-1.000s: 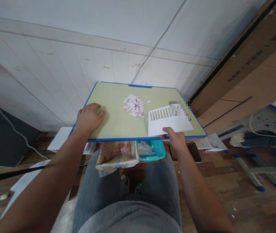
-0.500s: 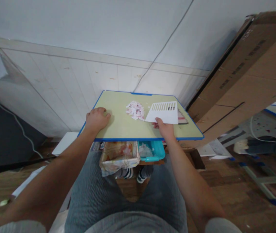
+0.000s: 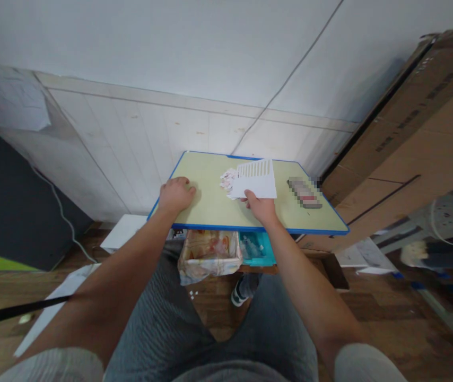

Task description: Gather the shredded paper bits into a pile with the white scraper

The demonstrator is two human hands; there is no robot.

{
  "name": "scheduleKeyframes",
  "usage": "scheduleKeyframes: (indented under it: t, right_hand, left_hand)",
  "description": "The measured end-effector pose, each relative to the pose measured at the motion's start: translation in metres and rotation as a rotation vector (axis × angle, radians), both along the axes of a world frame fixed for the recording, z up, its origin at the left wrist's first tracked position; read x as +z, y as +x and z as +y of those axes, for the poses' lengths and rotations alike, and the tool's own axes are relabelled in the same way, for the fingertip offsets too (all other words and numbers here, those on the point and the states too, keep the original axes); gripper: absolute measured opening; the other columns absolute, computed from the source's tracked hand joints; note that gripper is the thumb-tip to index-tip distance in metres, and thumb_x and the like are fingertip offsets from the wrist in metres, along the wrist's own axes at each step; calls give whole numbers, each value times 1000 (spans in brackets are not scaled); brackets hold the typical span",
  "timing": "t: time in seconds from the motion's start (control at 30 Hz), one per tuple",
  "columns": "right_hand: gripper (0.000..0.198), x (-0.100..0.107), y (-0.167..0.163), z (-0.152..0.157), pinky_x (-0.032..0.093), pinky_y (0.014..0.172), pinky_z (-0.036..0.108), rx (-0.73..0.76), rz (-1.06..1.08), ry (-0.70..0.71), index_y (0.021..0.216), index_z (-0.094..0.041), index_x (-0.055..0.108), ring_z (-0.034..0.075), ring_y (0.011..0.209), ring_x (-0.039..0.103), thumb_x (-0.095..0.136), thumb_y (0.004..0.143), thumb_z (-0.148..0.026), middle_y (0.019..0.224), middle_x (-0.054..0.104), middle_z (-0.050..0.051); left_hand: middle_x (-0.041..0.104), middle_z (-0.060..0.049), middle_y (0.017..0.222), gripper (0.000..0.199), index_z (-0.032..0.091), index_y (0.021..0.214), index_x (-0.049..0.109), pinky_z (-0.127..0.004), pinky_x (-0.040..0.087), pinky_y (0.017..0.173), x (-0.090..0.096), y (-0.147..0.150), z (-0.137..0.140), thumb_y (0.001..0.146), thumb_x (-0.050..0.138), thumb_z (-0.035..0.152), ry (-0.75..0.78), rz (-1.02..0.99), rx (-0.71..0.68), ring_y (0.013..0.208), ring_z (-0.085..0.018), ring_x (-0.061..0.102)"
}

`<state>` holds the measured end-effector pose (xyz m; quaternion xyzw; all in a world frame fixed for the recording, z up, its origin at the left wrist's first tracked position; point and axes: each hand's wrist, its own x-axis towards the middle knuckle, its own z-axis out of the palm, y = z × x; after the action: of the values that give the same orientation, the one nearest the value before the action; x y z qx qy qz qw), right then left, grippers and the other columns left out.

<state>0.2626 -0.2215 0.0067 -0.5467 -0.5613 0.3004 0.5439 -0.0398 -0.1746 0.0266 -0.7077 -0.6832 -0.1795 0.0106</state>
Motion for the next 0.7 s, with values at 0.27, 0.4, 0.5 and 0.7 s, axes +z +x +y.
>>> scheduleKeyframes:
  t: [0.27,0.4,0.5,0.7]
  right_hand:
    - [29,6,-13,-2,65,75,36,-63,19,7,80,-29,68,24,66,73,73,91,-56,72,80,5]
    - [21,7,-26,-6,63,65,34,-38,39,-14,90,-28,72,22,62,70,73,91,-49,80,85,5]
    - [19,7,-31,-12,63,63,33,-23,54,-18,97,-27,74,21,63,71,74,91,-45,85,87,5]
    - [17,6,-30,-16,61,58,33,-9,92,-31,91,-26,74,21,55,67,74,87,-42,74,84,5]
  left_hand:
    - [77,-25,162,57,12,153,80,-59,53,129,-1,0,2,112,55,41,4,-25,8,153,-44,69]
    - [77,-25,162,57,11,153,79,-59,54,128,0,1,1,112,54,41,-4,-20,-1,153,-44,69]
    - [77,-27,161,56,11,152,80,-59,54,127,1,1,-1,112,54,40,8,-21,-2,151,-44,70]
    - [78,-27,159,53,12,149,81,-57,55,126,4,4,-4,112,54,39,1,-6,3,150,-43,70]
